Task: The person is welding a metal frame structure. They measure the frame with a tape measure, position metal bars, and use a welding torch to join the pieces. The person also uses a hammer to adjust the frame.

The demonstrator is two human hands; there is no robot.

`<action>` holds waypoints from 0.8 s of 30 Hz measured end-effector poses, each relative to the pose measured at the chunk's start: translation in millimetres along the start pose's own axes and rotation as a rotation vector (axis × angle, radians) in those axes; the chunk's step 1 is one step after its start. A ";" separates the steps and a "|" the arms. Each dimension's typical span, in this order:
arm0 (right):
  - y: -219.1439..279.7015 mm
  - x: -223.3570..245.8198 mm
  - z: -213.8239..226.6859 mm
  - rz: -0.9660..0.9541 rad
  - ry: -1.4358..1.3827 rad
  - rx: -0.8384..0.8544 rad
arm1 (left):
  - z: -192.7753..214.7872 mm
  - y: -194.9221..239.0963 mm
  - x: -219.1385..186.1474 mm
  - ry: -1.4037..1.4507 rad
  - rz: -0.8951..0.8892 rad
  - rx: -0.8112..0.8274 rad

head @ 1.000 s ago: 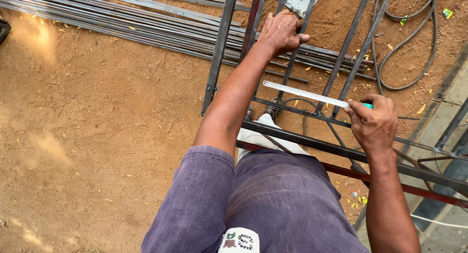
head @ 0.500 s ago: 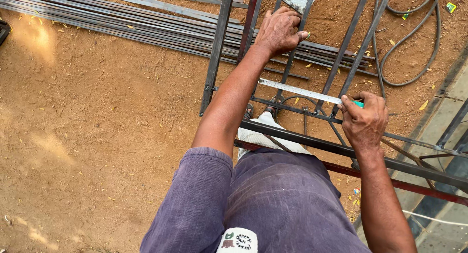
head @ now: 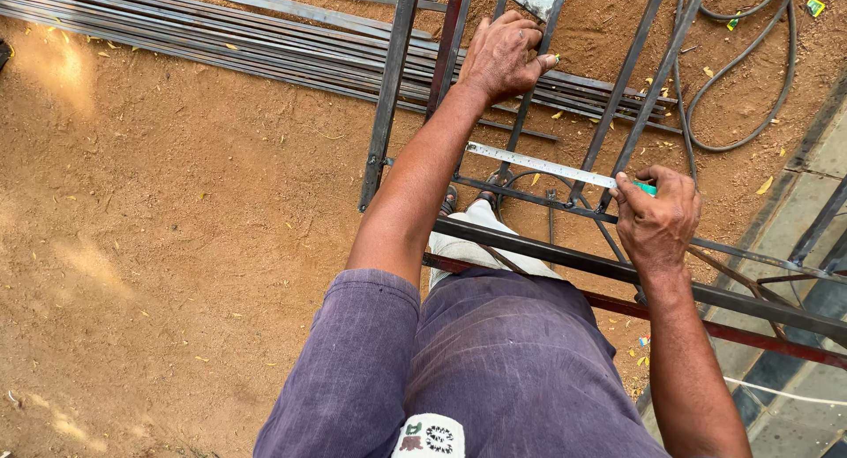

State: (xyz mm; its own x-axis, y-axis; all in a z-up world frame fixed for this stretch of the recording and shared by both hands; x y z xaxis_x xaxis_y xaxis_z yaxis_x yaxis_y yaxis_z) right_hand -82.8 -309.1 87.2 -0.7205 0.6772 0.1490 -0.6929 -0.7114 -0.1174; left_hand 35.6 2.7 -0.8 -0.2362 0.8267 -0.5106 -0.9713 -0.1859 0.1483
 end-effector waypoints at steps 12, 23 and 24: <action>-0.4 1.4 0.8 -0.022 0.002 0.017 | 2.9 1.7 -0.6 0.017 -0.022 0.004; -0.9 3.8 2.6 -0.017 -0.013 -0.009 | 5.2 2.2 -1.2 0.025 -0.041 -0.043; -0.9 3.9 2.5 -0.016 -0.009 -0.008 | 5.4 2.9 -1.4 0.033 -0.034 -0.035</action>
State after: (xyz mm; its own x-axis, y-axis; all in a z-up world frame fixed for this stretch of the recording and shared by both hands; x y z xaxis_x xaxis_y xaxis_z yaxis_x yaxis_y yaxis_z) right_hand -84.9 -306.3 90.3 -0.7090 0.6868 0.1601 -0.7047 -0.6987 -0.1231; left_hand 33.3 3.8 4.9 -0.2037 0.8149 -0.5426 -0.9789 -0.1773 0.1011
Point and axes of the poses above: each hand's wrist, its own y-axis away from the middle knuckle, its own z-axis out of the back of the hand, x = y × z, the point moved 5 cm from there along -y, towards the middle knuckle, and after that the axes turned 13 degrees about z, right-handed, at the moved point
